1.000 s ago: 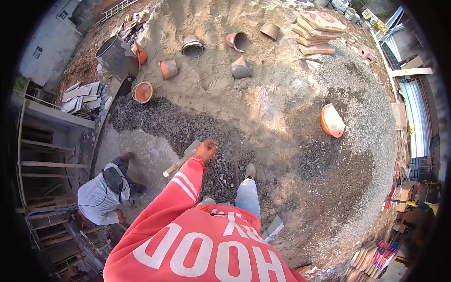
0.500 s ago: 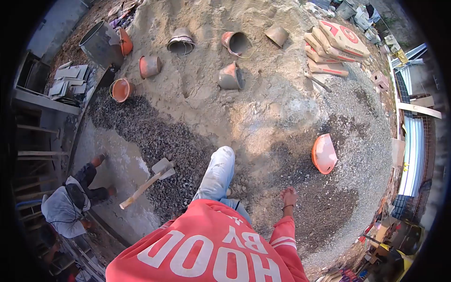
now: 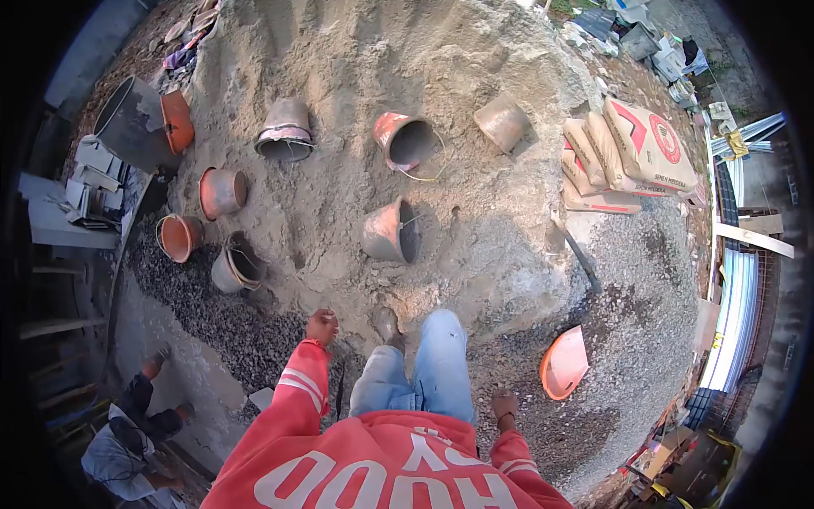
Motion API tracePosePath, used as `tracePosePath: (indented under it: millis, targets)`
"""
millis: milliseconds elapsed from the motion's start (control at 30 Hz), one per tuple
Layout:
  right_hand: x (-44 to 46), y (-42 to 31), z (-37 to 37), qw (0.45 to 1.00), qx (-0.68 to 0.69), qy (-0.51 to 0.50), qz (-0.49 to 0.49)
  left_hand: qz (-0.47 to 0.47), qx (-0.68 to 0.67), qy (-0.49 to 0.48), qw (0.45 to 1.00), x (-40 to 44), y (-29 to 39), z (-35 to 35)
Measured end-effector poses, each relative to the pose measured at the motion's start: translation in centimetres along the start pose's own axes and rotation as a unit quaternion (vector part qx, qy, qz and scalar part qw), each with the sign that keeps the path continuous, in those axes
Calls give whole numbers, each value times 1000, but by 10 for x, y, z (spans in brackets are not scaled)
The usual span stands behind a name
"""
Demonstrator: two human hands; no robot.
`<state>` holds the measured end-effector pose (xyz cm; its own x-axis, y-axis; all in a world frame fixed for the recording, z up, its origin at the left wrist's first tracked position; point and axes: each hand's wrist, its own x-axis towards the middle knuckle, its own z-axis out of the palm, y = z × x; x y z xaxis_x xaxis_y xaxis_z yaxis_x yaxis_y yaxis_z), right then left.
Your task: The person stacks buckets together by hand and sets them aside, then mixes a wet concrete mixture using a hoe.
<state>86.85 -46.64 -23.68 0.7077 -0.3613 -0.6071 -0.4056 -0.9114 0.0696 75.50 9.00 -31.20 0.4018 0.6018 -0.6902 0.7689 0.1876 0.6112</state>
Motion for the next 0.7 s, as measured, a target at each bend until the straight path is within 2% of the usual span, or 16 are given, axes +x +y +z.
tracePosePath:
  millis: [33, 67, 100, 133, 167, 200, 233, 267, 333, 400, 467, 567, 700]
  targets:
    - [6, -46, -41, 998, 35, 19, -56, 14, -35, -19, 999, 19, 62, 16]
    - [84, -29, -22, 983, 157, -14, -93, 59, -28, -21, 998, 37, 108, 38]
    - [81, -99, -79, 987, 140, -15, -76, 126, 1, -15, 992, 49, 145, 59]
    - [99, -147, -117, 978, 52, 70, -191, 142, 61, -3, 988, 57, 182, 79]
    - [144, -183, -136, 964, 53, 84, -248, 163, 119, 13, 979, 71, 212, 100]
    - [205, -212, -145, 957, 103, 73, -262, 153, 119, 18, 981, 88, 226, 123]
    - [236, -268, -168, 958, 128, 71, -248, 128, 158, 34, 978, 111, 233, 146]
    - [254, -328, -196, 935, 113, 95, -322, 96, 198, 47, 974, 131, 236, 166]
    - [338, -426, -200, 912, 71, 114, -388, 33, 228, 92, 969, 168, 246, 201]
    - [415, -514, -180, 919, 2, 75, -388, -40, 259, 132, 956, 191, 233, 223]
    - [458, -600, -193, 899, -98, 170, -392, -56, 285, 157, 944, 228, 245, 246]
    - [484, -679, -191, 864, -206, 219, -403, -57, 299, 161, 939, 250, 241, 264]
    - [556, -686, -178, 842, -239, 240, -420, -6, 220, 164, 962, 263, 224, 284]
